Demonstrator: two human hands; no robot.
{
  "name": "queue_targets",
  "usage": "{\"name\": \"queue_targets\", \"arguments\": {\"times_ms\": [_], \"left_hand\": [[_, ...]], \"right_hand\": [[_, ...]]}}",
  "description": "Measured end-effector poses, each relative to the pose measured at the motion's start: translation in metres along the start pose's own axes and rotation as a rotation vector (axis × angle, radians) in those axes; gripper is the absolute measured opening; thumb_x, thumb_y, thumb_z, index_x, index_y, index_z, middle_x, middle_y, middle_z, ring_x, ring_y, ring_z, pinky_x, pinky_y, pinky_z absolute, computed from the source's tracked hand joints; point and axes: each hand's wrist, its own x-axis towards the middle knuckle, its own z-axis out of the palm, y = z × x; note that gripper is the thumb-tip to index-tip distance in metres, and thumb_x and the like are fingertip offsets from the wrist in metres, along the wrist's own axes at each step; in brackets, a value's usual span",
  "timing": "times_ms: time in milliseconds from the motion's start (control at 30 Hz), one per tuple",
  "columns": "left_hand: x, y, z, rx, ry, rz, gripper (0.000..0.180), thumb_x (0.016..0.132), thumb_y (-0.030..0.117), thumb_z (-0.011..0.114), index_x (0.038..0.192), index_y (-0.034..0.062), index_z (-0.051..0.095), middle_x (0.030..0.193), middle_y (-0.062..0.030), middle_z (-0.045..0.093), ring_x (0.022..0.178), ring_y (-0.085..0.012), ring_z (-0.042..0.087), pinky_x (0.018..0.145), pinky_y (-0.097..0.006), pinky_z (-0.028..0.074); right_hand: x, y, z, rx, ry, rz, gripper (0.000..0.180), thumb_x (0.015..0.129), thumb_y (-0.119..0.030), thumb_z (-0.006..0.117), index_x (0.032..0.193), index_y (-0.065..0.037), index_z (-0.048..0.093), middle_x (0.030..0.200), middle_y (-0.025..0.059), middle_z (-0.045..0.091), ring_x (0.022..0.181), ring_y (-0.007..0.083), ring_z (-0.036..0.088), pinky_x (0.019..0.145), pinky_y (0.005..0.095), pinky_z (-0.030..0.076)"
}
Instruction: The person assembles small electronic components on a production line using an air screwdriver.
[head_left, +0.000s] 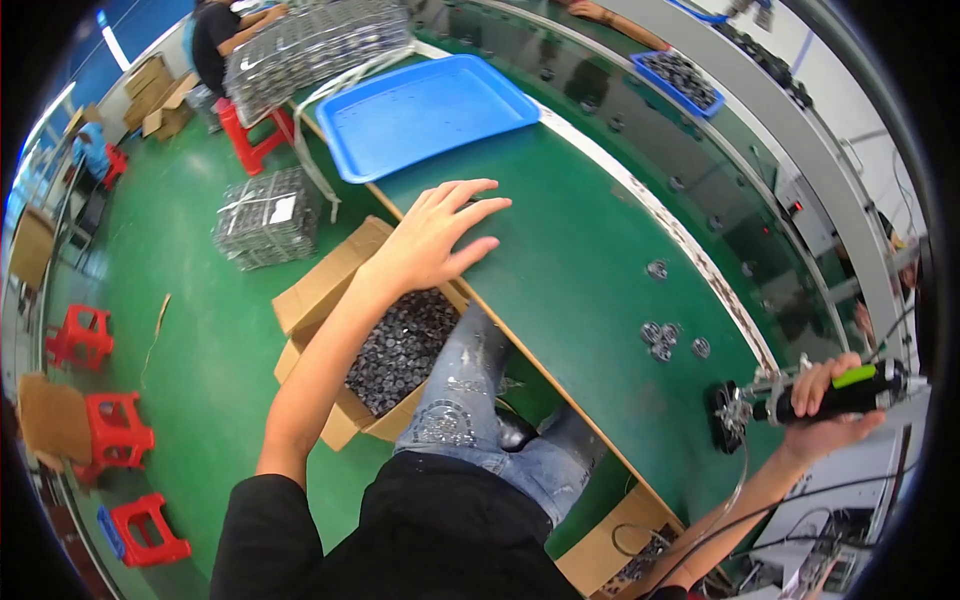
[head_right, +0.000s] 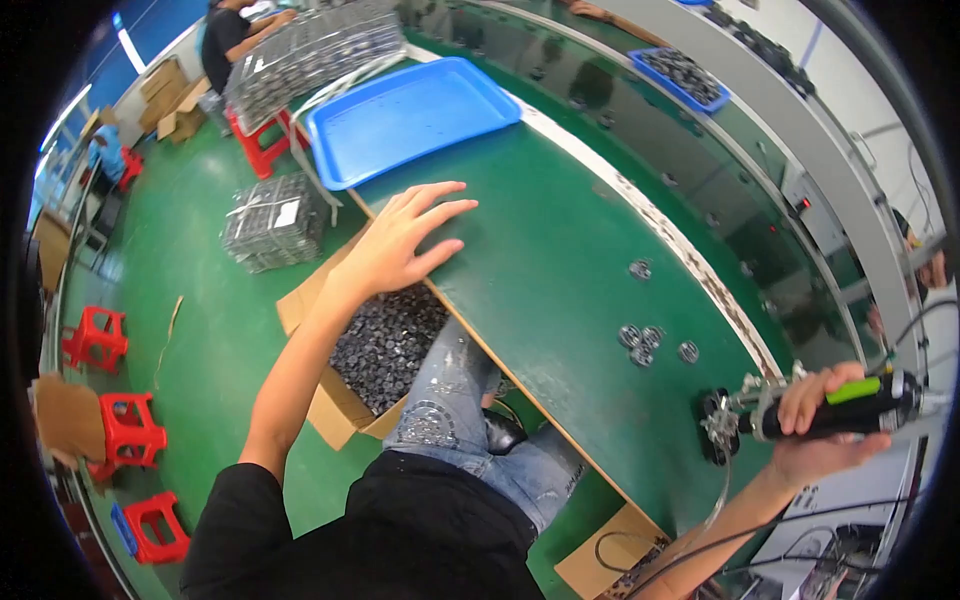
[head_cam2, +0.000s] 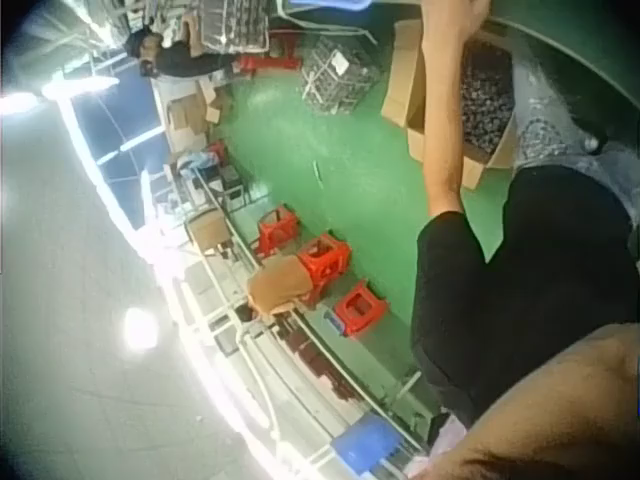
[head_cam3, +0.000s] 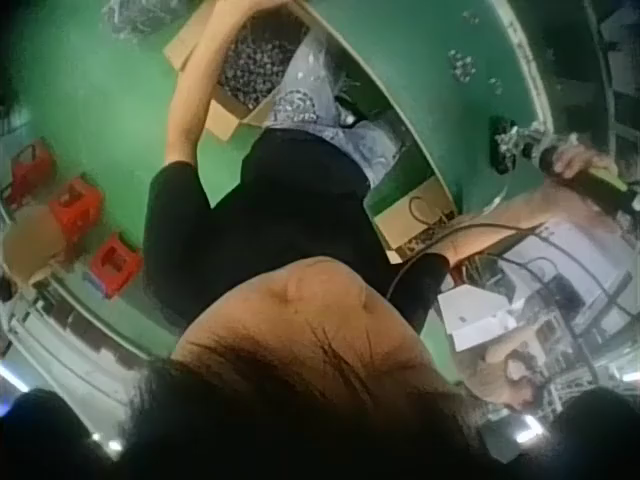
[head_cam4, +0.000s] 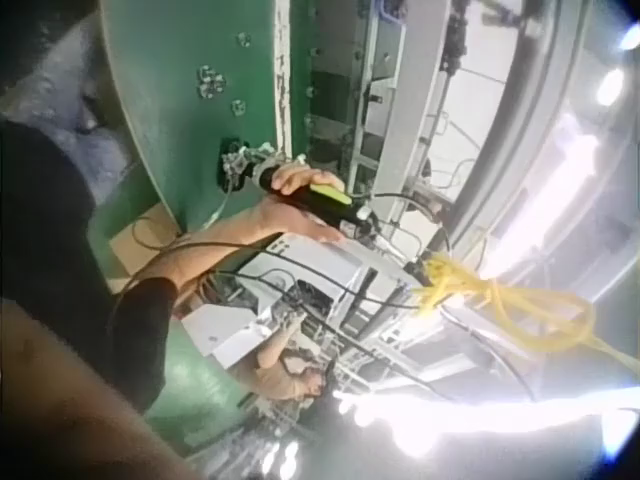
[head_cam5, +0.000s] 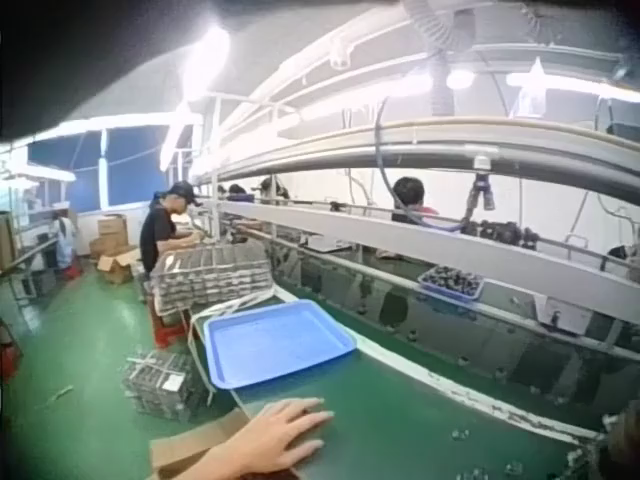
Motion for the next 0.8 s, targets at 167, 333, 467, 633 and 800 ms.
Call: {"name": "queue_targets", "arguments": {"times_ms": [167,333,467,633,800], "left_hand": [[-0.015,-0.016,-0.001,-0.080,-0.026,-0.034,0.016,0.090,0.005,0.067,0.106,0.0048,0.068,0.110,-0.0123,0.064,0.108,-0.0335,0.060,0.093,-0.043,0.049],[-0.058,-0.010,-0.030,0.079,0.146,-0.227,0.026,0.085,-0.002,0.069,0.110,0.0063,0.071,0.119,-0.0124,0.065,0.115,-0.0337,0.060,0.099,-0.045,0.047],[0.013,0.050,-0.003,-0.191,0.011,-0.081,0.045,0.087,0.017,0.074,0.131,0.0089,0.065,0.136,-0.0168,0.059,0.130,-0.0373,0.054,0.112,-0.047,0.041],[0.108,0.097,0.131,-0.457,-0.280,0.192,0.085,0.091,0.058,0.069,0.154,0.0074,0.043,0.151,-0.0257,0.046,0.140,-0.0441,0.043,0.118,-0.050,0.035],[0.123,0.173,0.179,-0.529,-0.354,0.424,0.096,0.084,0.069,0.070,0.152,0.0048,0.045,0.147,-0.0249,0.050,0.137,-0.0427,0.046,0.118,-0.050,0.035]], "right_hand": [[-0.007,0.003,0.029,-0.055,0.175,0.013,0.091,0.085,-0.092,0.043,0.096,-0.003,0.050,0.053,0.0012,0.040,0.040,0.0120,0.039,0.038,0.0254,0.031],[-0.003,-0.009,0.028,-0.064,0.176,0.006,0.094,0.084,-0.094,0.040,0.093,-0.001,0.051,0.051,0.0015,0.040,0.038,0.0128,0.039,0.038,0.0264,0.031],[-0.005,-0.013,0.028,-0.107,0.131,-0.010,0.087,0.088,-0.089,0.043,0.094,-0.002,0.049,0.053,0.0005,0.040,0.040,0.0109,0.038,0.039,0.0252,0.033],[-0.017,-0.024,0.031,-0.134,0.183,-0.011,0.087,0.091,-0.089,0.035,0.092,-0.003,0.049,0.051,-0.0001,0.040,0.039,0.0101,0.038,0.039,0.0250,0.032],[-0.031,-0.038,0.034,-0.169,0.205,-0.003,0.087,0.093,-0.088,0.029,0.090,-0.003,0.050,0.049,-0.0015,0.038,0.037,0.0087,0.037,0.036,0.0231,0.031]]}}
